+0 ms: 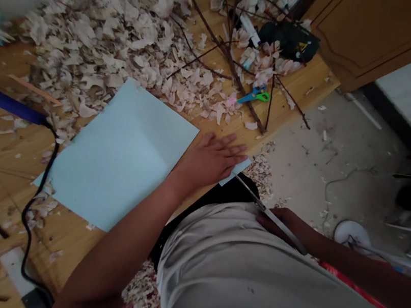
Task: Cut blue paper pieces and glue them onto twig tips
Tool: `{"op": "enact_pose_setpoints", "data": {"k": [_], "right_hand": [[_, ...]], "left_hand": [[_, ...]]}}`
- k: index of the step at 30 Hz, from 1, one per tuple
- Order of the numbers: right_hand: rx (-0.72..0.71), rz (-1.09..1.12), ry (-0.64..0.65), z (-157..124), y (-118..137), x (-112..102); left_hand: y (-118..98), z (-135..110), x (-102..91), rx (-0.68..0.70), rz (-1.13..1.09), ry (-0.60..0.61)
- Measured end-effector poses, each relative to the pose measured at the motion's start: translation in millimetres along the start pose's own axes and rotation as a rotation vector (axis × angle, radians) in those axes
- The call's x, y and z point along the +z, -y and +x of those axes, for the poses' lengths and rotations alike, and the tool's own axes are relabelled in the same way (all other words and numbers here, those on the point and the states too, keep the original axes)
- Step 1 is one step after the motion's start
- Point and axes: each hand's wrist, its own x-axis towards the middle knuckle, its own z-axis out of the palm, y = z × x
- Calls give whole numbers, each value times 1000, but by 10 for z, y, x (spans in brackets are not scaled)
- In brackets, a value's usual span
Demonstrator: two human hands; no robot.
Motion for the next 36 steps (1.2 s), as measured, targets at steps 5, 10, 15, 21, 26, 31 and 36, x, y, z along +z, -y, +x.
{"op": "enact_pose_setpoints", "data": {"k": [5,10,15,21,26,31,36], "right_hand": [[3,25,6,-11,-18,1],[-10,17,11,-7,-39,1],[-21,-5,7,6,-19,4],[-19,-5,0,-8,-14,8],[-18,3,2,-19,-8,4],[-2,5,-11,4,-45,18],[-6,-8,-24,26,-118,28]], "left_hand": [[-1,5,12,-6,5,23],[-10,6,-1,-9,0,4],[-6,7,1,-3,-17,-5],[-6,0,-5,2,-8,-15],[-9,-3,2,-9,-2,-13],[-15,0,4,-14,-17,-13],[-13,-1,15,-16,-24,-11]]}}
